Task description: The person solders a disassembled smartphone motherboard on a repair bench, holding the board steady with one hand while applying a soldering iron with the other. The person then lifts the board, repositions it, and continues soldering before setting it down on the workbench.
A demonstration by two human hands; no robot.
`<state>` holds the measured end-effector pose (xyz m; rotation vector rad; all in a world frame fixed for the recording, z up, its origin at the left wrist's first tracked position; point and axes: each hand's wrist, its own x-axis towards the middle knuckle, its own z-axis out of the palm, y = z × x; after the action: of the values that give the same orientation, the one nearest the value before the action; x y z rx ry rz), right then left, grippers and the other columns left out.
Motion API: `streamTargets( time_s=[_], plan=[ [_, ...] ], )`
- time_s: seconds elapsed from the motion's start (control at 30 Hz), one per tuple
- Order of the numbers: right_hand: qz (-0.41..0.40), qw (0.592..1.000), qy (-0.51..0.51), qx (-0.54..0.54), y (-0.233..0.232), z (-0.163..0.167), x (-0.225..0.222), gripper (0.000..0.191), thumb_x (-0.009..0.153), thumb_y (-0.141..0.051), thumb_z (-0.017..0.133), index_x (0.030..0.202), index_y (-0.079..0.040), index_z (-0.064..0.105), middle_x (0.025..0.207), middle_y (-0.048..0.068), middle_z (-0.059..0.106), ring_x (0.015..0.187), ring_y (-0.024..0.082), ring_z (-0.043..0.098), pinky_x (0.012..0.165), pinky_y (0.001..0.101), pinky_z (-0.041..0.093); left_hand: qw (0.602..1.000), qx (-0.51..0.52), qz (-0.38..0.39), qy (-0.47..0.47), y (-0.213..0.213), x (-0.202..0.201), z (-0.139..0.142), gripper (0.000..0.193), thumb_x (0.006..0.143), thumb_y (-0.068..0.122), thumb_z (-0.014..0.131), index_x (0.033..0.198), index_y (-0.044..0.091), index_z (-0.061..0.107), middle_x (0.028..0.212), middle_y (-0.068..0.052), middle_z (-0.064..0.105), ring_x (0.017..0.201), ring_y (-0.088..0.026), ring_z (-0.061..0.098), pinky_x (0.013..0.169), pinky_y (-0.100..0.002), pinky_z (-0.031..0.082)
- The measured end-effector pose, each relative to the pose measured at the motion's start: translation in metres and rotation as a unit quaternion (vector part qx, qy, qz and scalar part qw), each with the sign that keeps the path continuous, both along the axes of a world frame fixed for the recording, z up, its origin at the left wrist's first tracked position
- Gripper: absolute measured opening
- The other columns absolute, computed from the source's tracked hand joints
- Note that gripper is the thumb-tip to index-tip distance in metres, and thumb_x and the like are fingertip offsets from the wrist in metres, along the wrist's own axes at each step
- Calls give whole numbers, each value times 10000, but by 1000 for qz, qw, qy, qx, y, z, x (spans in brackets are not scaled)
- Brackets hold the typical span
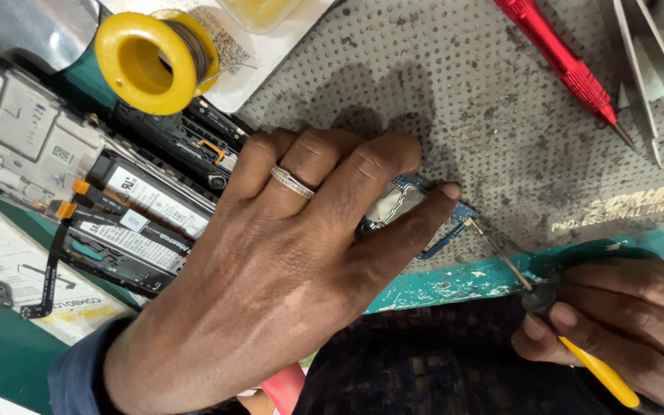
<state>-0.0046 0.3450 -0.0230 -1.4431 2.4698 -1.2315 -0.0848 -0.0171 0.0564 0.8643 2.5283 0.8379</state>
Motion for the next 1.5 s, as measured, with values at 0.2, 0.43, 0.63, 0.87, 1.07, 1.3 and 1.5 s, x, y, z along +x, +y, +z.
streamTargets(
  time_s=[0.2,0.43,0.63,0.87,1.07,1.3,1.5],
  plan=[
    [22,997,-64,39,-4,13,-8,395,784,-206,905,1053,-57,657,809,70,699,827,243,703,674,391,616,1000,5,2,-9,0,1,-1,442,902,204,618,1323,102,709,1298,-79,505,1195,-247,504,947,-463,404],
    [19,995,-73,70,-3,14,-3,425,765,-203,908,1088,-56,675,825,82,703,841,264,711,696,404,622,1000,0,-1,-17,1,2,-1,439,915,205,629,1334,108,713,1298,-75,508,1184,-249,509,948,-462,405],
    [7,998,-58,39,3,8,1,406,782,-184,925,1051,-50,652,821,82,694,828,263,709,686,388,622,1000,3,3,-12,1,2,-1,440,908,199,632,1331,108,708,1318,-79,512,1184,-255,509,957,-451,410],
    [-9,999,-47,24,5,3,6,402,787,-175,933,1029,-56,637,813,78,691,812,265,711,692,391,627,1000,8,1,-14,2,0,1,475,883,202,618,1338,96,702,1349,-96,509,1210,-268,508,962,-451,410],
    [-2,998,-48,34,9,3,8,426,784,-229,957,1025,-64,647,828,83,699,855,272,711,738,399,631,1000,-4,-4,-16,2,5,0,469,902,202,627,1353,104,710,1347,-90,513,1221,-275,515,953,-465,409],
    [-135,986,-86,-56,8,-4,33,306,912,-295,768,964,-38,611,811,104,664,767,255,651,660,339,582,995,-21,82,55,20,13,0,623,862,489,730,1335,98,622,1320,-121,526,1192,-312,520,945,-508,413],
    [-348,882,-188,-256,-5,-20,66,364,1008,-351,619,876,-14,581,767,128,616,652,239,591,569,278,537,980,-102,137,102,31,30,4,581,909,409,825,1307,53,596,1255,-125,586,1138,-303,553,904,-512,420]
  ],
)
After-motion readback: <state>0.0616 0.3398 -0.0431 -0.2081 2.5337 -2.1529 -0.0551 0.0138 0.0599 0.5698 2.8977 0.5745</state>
